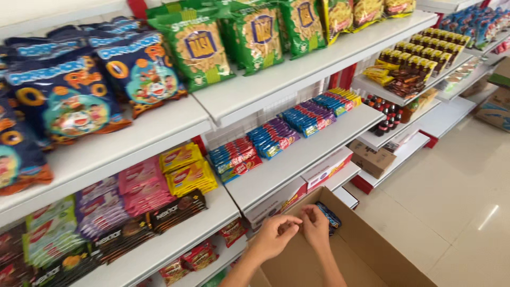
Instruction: The person takes snack bags from a store shelf, turns them over to check the back, and places them into a large cardboard box.
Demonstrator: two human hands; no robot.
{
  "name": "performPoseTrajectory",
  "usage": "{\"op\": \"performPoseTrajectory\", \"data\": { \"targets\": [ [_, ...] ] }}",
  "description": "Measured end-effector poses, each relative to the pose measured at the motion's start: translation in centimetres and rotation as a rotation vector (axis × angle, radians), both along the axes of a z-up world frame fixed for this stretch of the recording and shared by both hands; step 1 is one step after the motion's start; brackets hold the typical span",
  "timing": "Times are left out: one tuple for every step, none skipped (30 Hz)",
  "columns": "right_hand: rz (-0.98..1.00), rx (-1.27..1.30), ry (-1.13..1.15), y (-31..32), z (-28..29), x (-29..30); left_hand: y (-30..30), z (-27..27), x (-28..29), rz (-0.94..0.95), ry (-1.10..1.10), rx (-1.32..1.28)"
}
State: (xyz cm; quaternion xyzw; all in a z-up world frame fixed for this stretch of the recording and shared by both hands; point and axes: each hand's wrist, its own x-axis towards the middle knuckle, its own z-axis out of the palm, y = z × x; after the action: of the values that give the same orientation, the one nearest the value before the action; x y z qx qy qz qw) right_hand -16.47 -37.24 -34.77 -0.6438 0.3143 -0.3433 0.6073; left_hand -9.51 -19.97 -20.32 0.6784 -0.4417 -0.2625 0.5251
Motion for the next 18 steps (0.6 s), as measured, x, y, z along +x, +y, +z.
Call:
{"op": "performPoseTrajectory", "data": {
  "targets": [
    [0.015,-0.005,-0.008,1.1,3.7,0.6,0.9,1.2,0.4,0.015,-0.008,-0.005],
    [0.038,-0.122,-0.022,2.3,7.3,0.7,1.9,2.3,0.5,0.040,-0.063,-0.028],
    [0.060,-0.238,-0.038,3.6,10.8,0.9,2.9,3.4,0.7,0.065,-0.118,-0.050],
    [0.077,-0.243,-0.039,4.3,12.7,1.4,3.9,4.6,0.7,0.082,-0.117,-0.054],
    [0.098,-0.250,-0.083,5.1,14.5,2.0,4.9,5.9,0.9,0.119,-0.115,-0.122],
    [0.121,-0.261,-0.134,5.8,16.7,2.9,5.8,7.4,1.3,0.157,-0.122,-0.195],
    [0.139,-0.269,-0.142,6.5,18.7,3.7,6.5,8.3,1.9,0.175,-0.129,-0.204],
    [0.162,-0.256,-0.253,7.3,20.5,4.5,7.3,9.1,2.5,0.225,-0.144,-0.323],
    [0.185,-0.239,-0.364,8.2,22.3,5.4,8.0,9.9,3.1,0.271,-0.162,-0.443],
    [0.206,-0.241,-0.369,8.9,24.2,6.2,8.9,10.8,3.9,0.291,-0.169,-0.447],
    [0.248,-0.320,-0.408,9.5,26.0,7.1,9.8,11.7,4.7,0.323,-0.204,-0.513],
    [0.287,-0.399,-0.451,10.1,27.9,8.0,10.6,12.6,5.6,0.353,-0.242,-0.577],
    [0.306,-0.400,-0.460,10.7,29.5,9.0,11.7,13.5,6.5,0.370,-0.252,-0.581],
    [0.301,-0.472,-0.466,11.2,31.1,9.9,12.6,14.3,7.2,0.411,-0.266,-0.598],
    [0.295,-0.544,-0.473,11.6,32.6,10.9,13.4,15.2,8.0,0.452,-0.281,-0.616],
    [0.311,-0.548,-0.484,12.1,34.0,11.9,14.4,16.3,8.7,0.467,-0.292,-0.622],
    [0.318,-0.596,-0.456,12.6,35.4,13.0,15.3,17.5,9.3,0.501,-0.300,-0.629],
    [0.323,-0.643,-0.428,13.0,36.7,14.0,16.2,18.6,9.9,0.534,-0.308,-0.634]
  ]
}}
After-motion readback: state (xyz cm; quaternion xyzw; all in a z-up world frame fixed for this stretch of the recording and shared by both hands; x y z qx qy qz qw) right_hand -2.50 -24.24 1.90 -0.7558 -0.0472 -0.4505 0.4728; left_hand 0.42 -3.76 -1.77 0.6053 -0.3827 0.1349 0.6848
